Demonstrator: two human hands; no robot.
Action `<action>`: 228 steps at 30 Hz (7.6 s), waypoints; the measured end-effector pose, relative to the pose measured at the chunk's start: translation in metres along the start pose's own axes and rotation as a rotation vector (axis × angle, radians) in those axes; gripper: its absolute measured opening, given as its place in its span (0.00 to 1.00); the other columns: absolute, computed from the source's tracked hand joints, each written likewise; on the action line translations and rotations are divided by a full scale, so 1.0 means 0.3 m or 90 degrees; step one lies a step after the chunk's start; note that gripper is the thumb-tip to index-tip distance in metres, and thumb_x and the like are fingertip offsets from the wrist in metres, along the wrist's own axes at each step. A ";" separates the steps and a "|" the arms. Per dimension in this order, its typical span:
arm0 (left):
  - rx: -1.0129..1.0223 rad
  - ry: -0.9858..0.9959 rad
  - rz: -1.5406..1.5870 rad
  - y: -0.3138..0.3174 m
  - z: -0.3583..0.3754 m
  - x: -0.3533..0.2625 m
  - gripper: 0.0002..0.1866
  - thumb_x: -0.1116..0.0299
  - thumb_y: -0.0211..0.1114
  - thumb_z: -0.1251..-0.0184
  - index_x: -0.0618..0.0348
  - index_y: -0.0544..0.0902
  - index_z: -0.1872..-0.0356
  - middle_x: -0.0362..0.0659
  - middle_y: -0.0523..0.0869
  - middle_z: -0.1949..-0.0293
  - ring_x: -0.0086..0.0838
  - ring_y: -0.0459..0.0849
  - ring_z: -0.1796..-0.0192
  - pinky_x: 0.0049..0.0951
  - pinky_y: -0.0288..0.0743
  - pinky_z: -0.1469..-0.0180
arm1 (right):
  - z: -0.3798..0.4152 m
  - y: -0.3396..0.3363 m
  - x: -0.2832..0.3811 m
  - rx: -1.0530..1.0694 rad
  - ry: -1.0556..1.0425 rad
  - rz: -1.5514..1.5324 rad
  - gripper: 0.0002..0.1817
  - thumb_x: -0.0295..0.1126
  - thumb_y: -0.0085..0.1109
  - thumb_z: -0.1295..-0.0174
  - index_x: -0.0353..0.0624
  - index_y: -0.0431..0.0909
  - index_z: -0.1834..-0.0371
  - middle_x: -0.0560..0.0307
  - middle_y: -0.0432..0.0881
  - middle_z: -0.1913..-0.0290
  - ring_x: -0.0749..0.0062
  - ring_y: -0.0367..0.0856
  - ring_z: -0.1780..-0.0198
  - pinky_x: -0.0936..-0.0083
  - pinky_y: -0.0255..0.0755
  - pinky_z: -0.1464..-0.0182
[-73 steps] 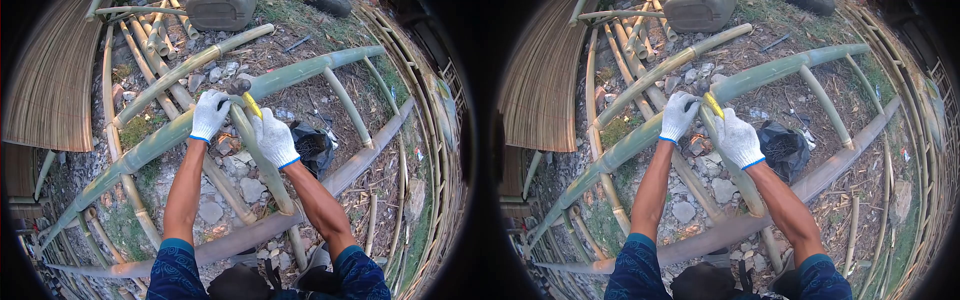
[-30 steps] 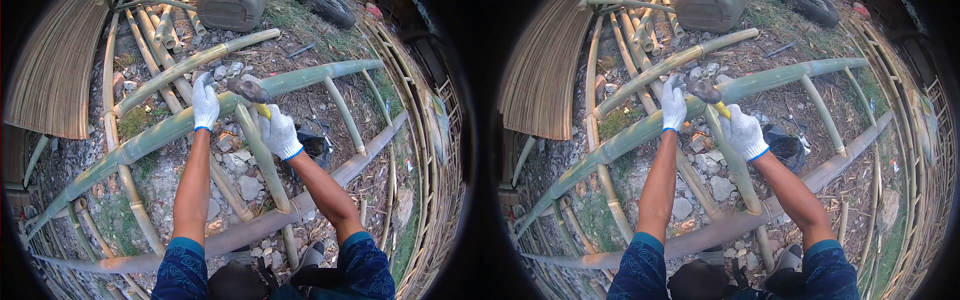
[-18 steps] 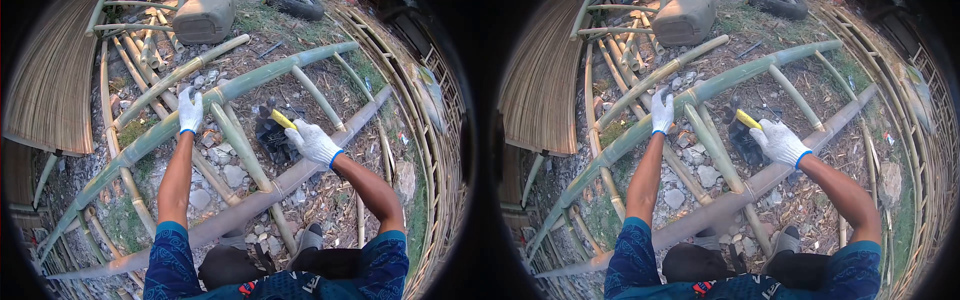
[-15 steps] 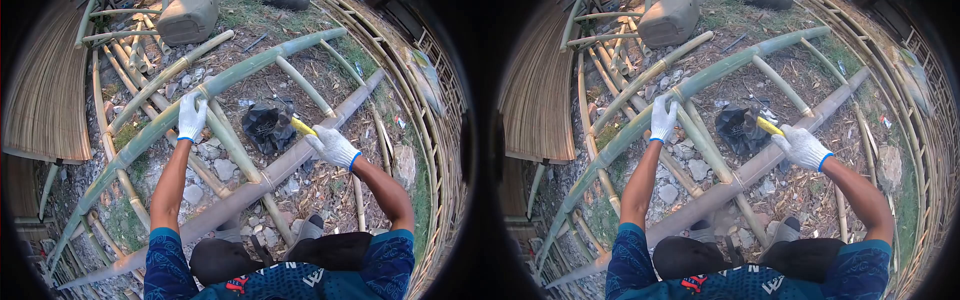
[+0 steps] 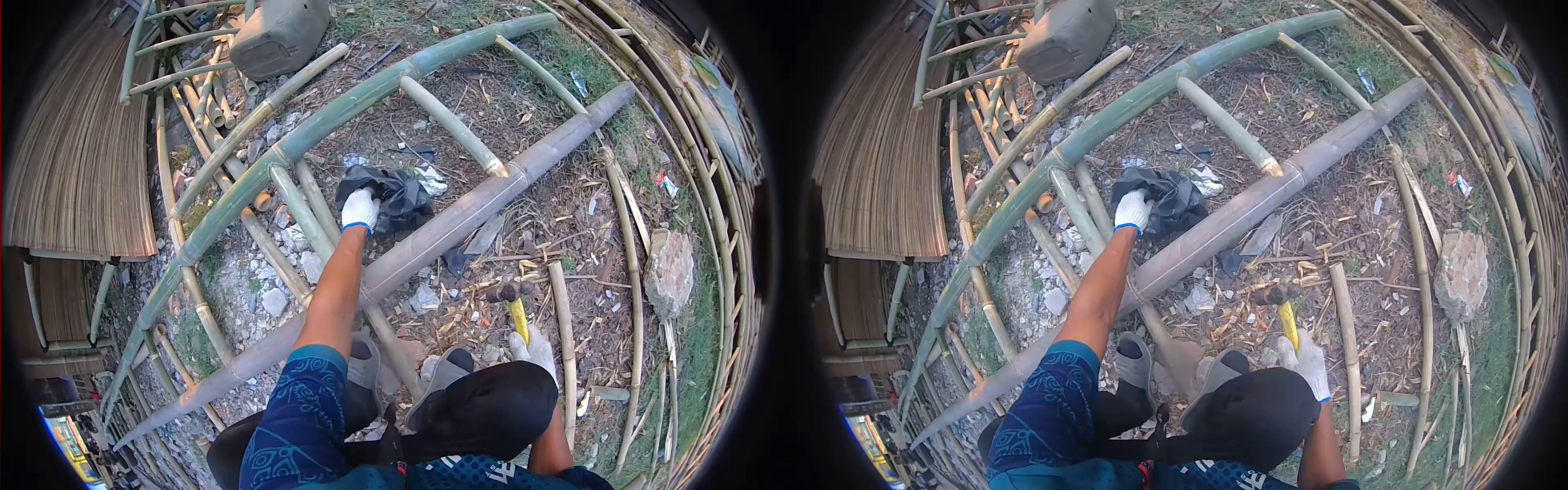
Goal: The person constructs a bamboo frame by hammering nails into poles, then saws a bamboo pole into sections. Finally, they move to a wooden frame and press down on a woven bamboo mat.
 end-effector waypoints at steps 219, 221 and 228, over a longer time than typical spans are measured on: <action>0.041 -0.119 -0.176 0.034 -0.008 0.023 0.14 0.62 0.72 0.39 0.62 0.93 0.60 0.55 0.85 0.48 0.53 0.87 0.46 0.52 0.83 0.43 | -0.854 0.525 0.663 -0.013 -0.161 -0.172 0.25 0.52 0.53 0.19 0.36 0.74 0.46 0.22 0.85 0.57 0.21 0.83 0.51 0.34 0.75 0.47; -0.014 -0.059 -0.118 0.008 0.029 0.021 0.09 0.63 0.75 0.37 0.58 0.92 0.62 0.55 0.85 0.53 0.54 0.86 0.48 0.51 0.82 0.46 | -0.856 0.527 0.661 0.002 -0.150 -0.180 0.25 0.52 0.53 0.20 0.36 0.73 0.45 0.22 0.85 0.57 0.21 0.83 0.50 0.34 0.75 0.47; -0.188 0.037 0.085 -0.164 0.083 -0.050 0.07 0.67 0.71 0.30 0.59 0.88 0.58 0.51 0.89 0.51 0.50 0.87 0.47 0.49 0.80 0.43 | -0.843 0.500 0.665 0.015 -0.154 -0.219 0.23 0.49 0.53 0.19 0.38 0.76 0.43 0.27 0.87 0.53 0.25 0.84 0.47 0.38 0.76 0.46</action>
Point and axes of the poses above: each hand's wrist, its own z-axis away from the middle knuckle, its own y-axis out of the palm, x = y × z, the point moved 6 cm from there along -z, towards the middle knuckle
